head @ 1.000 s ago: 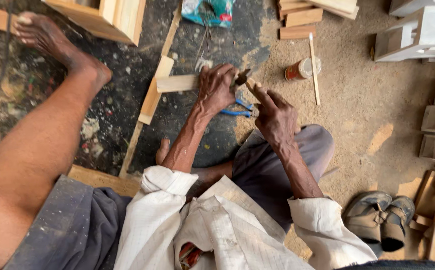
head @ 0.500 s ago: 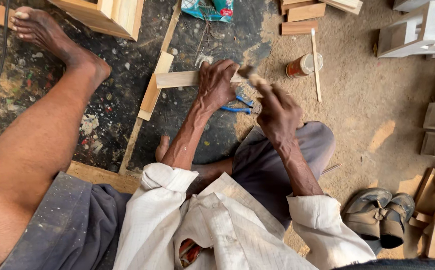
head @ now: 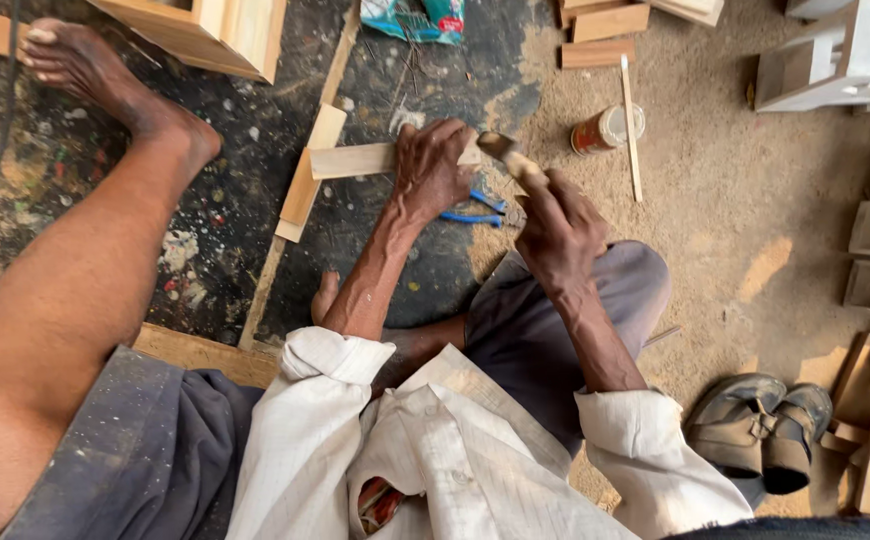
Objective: The person assembles small wooden boxes by applying glue to joints and nailing pieces together. They use a hammer to drive nails and a stick to spread glue, working on multiple small wooden frames on the floor.
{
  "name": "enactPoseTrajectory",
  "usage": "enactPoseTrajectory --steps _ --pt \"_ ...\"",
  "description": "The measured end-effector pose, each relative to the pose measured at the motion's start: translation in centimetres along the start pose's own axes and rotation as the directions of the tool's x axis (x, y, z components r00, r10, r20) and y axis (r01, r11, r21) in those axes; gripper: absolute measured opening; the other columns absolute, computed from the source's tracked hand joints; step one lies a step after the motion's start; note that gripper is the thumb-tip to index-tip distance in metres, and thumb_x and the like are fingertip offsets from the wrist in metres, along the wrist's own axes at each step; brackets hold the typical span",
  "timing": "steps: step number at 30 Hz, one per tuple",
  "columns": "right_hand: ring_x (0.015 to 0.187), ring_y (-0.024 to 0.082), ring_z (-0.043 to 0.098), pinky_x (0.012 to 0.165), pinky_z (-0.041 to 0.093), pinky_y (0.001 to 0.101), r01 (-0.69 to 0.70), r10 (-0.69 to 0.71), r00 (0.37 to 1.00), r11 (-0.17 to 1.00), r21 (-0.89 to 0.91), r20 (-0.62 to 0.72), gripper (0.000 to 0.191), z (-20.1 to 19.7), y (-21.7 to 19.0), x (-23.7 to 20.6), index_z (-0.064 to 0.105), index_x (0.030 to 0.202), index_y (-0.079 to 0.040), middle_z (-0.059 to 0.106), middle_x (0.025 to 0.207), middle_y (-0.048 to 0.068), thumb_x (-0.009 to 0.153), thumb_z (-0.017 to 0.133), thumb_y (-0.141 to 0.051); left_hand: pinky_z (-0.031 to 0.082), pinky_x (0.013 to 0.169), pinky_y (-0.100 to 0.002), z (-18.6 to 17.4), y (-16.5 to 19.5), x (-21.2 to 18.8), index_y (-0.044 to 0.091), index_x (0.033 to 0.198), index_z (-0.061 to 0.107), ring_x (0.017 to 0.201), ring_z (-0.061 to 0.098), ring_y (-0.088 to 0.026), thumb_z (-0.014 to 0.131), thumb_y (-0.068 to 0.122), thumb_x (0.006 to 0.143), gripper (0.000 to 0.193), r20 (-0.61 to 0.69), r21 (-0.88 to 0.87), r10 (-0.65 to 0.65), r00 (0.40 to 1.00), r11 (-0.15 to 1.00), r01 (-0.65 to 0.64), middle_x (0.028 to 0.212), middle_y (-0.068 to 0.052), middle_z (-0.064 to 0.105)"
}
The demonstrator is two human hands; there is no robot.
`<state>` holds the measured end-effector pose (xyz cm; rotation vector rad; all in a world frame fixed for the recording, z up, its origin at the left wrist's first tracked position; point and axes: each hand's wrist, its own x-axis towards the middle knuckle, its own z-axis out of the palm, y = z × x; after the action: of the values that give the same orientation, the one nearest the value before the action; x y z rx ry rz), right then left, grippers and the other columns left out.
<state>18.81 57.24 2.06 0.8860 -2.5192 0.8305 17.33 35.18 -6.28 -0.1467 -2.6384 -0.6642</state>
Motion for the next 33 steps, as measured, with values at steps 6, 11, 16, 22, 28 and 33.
enactPoseTrajectory --steps 6,11,16,22,28,33 --pt "0.085 0.023 0.074 0.065 0.06 0.033 0.015 -0.017 0.999 0.999 -0.044 -0.047 0.05 1.2 0.2 0.1 0.067 0.138 -0.018 0.073 0.116 0.017 0.091 0.078 -0.003 0.039 0.074 -0.041 -0.2 0.1 -0.2 0.004 0.107 0.075 0.081 0.063 -0.018 0.087 0.013 0.068 0.042 0.145 -0.054 -0.073 0.987 0.995 0.082 0.095 -0.006 0.072" --pt "0.067 0.022 0.07 0.049 0.053 0.0377 -0.091 0.112 0.967 0.99 -0.104 0.229 0.049 0.9 -0.1 0.3 0.073 0.131 -0.019 0.077 0.092 0.01 0.086 0.078 0.0 0.04 0.075 -0.043 0.0 0.0 -0.1 0.005 0.1 0.073 0.084 0.064 -0.021 0.091 0.021 0.066 0.041 0.037 -0.062 -0.014 0.999 0.998 0.016 0.095 -0.008 0.072" --pt "0.068 0.021 0.065 0.052 0.053 0.0335 -0.105 0.103 0.985 0.994 0.006 0.14 0.047 1.0 -0.7 0.3 0.068 0.135 -0.015 0.076 0.104 0.01 0.092 0.074 0.002 0.042 0.076 -0.043 -0.1 0.0 0.0 0.005 0.103 0.074 0.081 0.064 -0.022 0.088 0.019 0.079 0.031 0.203 -0.081 -0.101 0.974 0.99 0.12 0.092 -0.007 0.071" --pt "0.072 0.019 0.066 0.056 0.053 0.0343 -0.034 0.046 0.991 0.994 -0.1 0.122 0.047 1.1 -0.6 -0.3 0.07 0.135 -0.017 0.073 0.1 0.007 0.091 0.082 -0.005 0.041 0.075 -0.043 -0.7 0.4 -0.4 0.003 0.105 0.075 0.083 0.067 -0.022 0.085 0.011 0.074 0.033 0.087 -0.037 -0.038 0.996 0.998 0.041 0.097 -0.009 0.073" --pt "0.073 0.019 0.068 0.057 0.054 0.0361 -0.151 0.15 0.987 0.988 0.019 0.066 0.049 1.5 0.4 -0.6 0.07 0.133 -0.012 0.076 0.105 0.01 0.086 0.081 -0.002 0.042 0.077 -0.043 -0.2 0.1 -0.3 0.0 0.108 0.075 0.081 0.067 -0.022 0.085 0.009 0.075 0.035 0.16 -0.053 -0.082 0.984 0.994 0.091 0.103 -0.013 0.075" --pt "0.086 0.014 0.071 0.069 0.059 0.0313 -0.438 0.492 0.868 0.698 0.566 0.066 0.054 3.5 2.0 -1.7 0.064 0.14 -0.003 0.076 0.103 0.011 0.087 0.077 0.001 0.043 0.08 -0.044 0.0 -0.3 -0.7 0.001 0.112 0.075 0.085 0.068 -0.022 0.087 0.009 0.072 0.042 0.102 -0.048 -0.052 0.993 0.997 0.057 0.104 -0.013 0.076"
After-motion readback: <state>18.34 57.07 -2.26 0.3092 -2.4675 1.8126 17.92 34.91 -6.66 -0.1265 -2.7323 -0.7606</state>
